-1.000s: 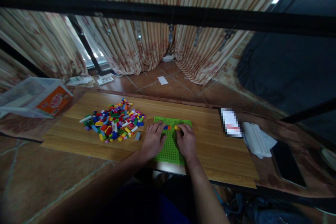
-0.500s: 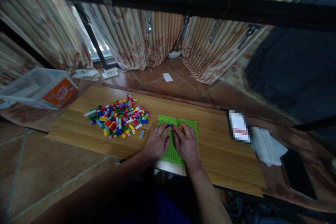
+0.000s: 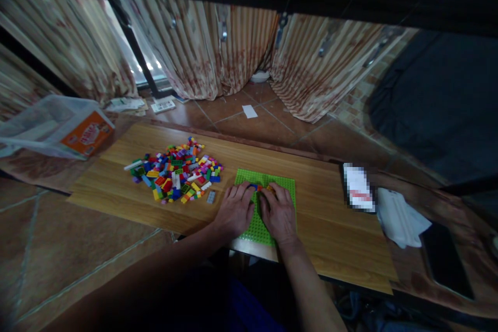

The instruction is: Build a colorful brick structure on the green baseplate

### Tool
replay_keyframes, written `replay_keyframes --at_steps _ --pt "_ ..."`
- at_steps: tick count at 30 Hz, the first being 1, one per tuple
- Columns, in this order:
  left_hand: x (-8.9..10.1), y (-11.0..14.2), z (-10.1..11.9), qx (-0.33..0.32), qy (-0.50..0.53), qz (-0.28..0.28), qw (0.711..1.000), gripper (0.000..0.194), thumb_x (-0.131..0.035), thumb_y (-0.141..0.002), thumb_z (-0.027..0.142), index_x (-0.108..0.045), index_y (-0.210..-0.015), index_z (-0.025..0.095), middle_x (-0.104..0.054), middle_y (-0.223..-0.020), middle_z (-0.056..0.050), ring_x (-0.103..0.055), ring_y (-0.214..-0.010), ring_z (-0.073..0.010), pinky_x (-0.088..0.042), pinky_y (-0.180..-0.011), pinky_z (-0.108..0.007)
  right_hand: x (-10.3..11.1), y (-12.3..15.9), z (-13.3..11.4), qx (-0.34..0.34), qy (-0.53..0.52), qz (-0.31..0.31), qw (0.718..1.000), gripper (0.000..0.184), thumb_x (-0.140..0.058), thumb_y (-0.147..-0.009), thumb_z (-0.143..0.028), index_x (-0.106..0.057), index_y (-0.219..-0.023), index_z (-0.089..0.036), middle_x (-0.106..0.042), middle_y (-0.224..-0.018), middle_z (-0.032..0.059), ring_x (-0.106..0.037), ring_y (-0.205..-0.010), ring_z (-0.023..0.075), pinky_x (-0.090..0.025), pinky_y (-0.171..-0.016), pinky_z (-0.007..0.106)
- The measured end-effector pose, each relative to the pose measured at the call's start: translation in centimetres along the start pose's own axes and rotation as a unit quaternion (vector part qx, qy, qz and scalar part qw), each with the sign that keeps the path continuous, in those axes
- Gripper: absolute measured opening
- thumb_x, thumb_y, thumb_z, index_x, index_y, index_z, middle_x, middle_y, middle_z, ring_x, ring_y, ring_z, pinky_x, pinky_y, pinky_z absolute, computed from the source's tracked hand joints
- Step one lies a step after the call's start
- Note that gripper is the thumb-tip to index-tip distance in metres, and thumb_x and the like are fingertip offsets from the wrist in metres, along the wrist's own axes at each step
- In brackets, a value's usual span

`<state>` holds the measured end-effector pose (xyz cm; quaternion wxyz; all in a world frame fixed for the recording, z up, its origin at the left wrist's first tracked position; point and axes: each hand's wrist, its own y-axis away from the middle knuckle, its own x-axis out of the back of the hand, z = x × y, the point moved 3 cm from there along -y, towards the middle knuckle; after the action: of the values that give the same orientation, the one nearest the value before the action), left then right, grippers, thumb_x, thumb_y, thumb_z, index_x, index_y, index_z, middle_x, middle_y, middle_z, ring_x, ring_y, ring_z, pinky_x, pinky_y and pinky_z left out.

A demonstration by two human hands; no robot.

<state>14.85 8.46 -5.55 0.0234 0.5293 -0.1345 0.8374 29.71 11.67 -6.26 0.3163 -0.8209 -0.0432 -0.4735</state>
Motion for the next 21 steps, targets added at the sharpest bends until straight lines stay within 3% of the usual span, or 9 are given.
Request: replay_keyframes --at_steps 21 --pt "0.22 -0.3 -0.05 -0.021 -0.019 -0.026 0.999 0.042 -0.043 -0.094 0.03 -0.048 -0.134 0.016 -0.049 -0.14 -0.015 -0.046 -0.124 -0.0308 -0.037 -0.106 -0.051 0.04 -0.1 -0.07 -0.004 0.004 0.005 1.0 0.027 -0.048 -0.095 -0.033 -0.069 -0.11 -0.024 -0.06 -0.116 0.0118 -0.054 -0.108 0.0265 -0.049 -0.092 0.047"
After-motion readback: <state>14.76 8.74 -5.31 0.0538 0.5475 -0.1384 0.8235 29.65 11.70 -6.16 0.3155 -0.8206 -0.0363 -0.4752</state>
